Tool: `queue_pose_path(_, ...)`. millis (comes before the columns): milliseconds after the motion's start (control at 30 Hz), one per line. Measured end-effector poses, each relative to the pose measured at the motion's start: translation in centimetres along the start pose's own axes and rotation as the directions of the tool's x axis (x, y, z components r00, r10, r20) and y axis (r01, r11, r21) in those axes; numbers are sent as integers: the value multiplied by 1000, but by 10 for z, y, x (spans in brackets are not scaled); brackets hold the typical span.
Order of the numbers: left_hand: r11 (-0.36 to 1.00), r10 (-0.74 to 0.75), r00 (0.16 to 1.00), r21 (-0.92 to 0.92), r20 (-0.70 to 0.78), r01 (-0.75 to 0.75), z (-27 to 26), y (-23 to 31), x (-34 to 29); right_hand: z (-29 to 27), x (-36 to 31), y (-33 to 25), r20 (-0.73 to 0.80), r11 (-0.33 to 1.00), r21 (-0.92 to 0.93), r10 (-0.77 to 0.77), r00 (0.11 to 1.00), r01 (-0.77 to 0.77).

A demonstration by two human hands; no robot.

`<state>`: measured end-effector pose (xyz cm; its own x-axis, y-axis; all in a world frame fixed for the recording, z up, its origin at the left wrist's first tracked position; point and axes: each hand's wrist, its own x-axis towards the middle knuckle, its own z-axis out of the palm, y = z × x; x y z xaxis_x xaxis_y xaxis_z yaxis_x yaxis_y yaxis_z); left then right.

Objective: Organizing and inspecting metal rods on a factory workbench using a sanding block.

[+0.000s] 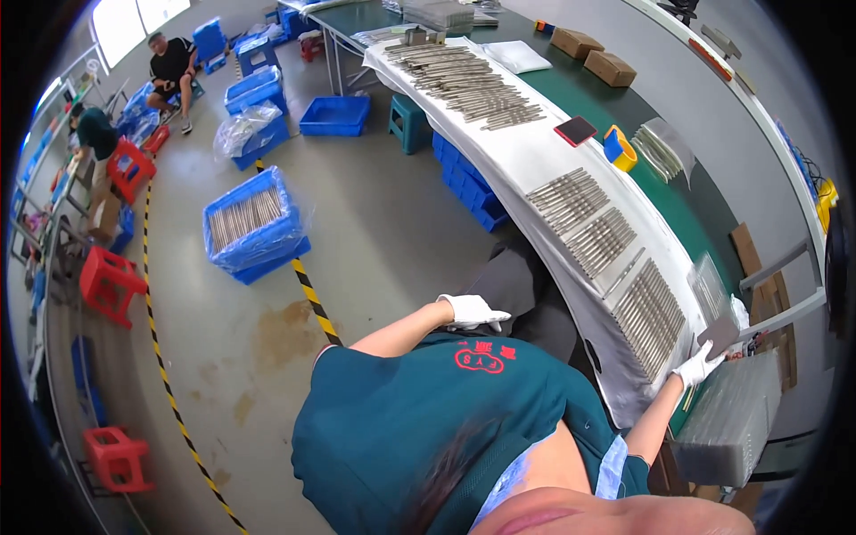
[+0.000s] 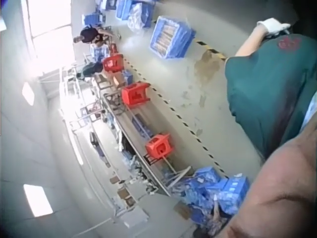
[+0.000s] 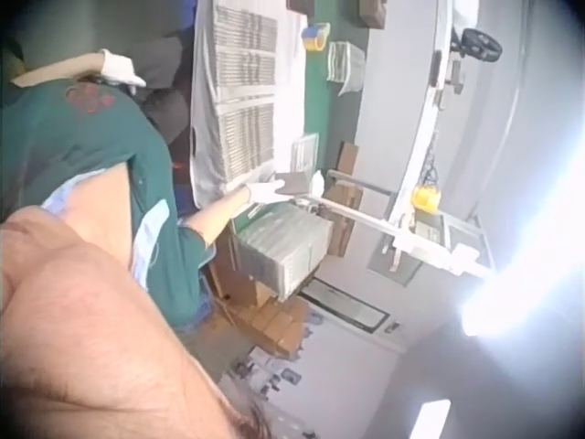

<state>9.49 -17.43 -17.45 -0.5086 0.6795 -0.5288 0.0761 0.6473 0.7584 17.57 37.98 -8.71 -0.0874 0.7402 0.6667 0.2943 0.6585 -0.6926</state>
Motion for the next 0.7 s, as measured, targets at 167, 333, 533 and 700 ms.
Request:
queue_pose_path(167, 985, -51, 997, -162, 51, 59, -7, 20, -23, 1, 6, 14, 19, 999, -7, -41, 999, 42)
queue_pose_path(333, 952, -50, 988, -294, 144, 90, -12, 16, -16, 2, 2, 4, 30, 999, -20, -36, 999, 36)
queue_pose_path(533, 926, -45, 980, -361, 192, 113, -19, 20, -13, -6, 0, -3, 31, 997, -43, -68, 997, 70)
queue_pose_path(700, 915, -82, 974, -371, 211, 158, -19, 26, -21, -8, -5, -12, 9, 993, -16, -115, 993, 115)
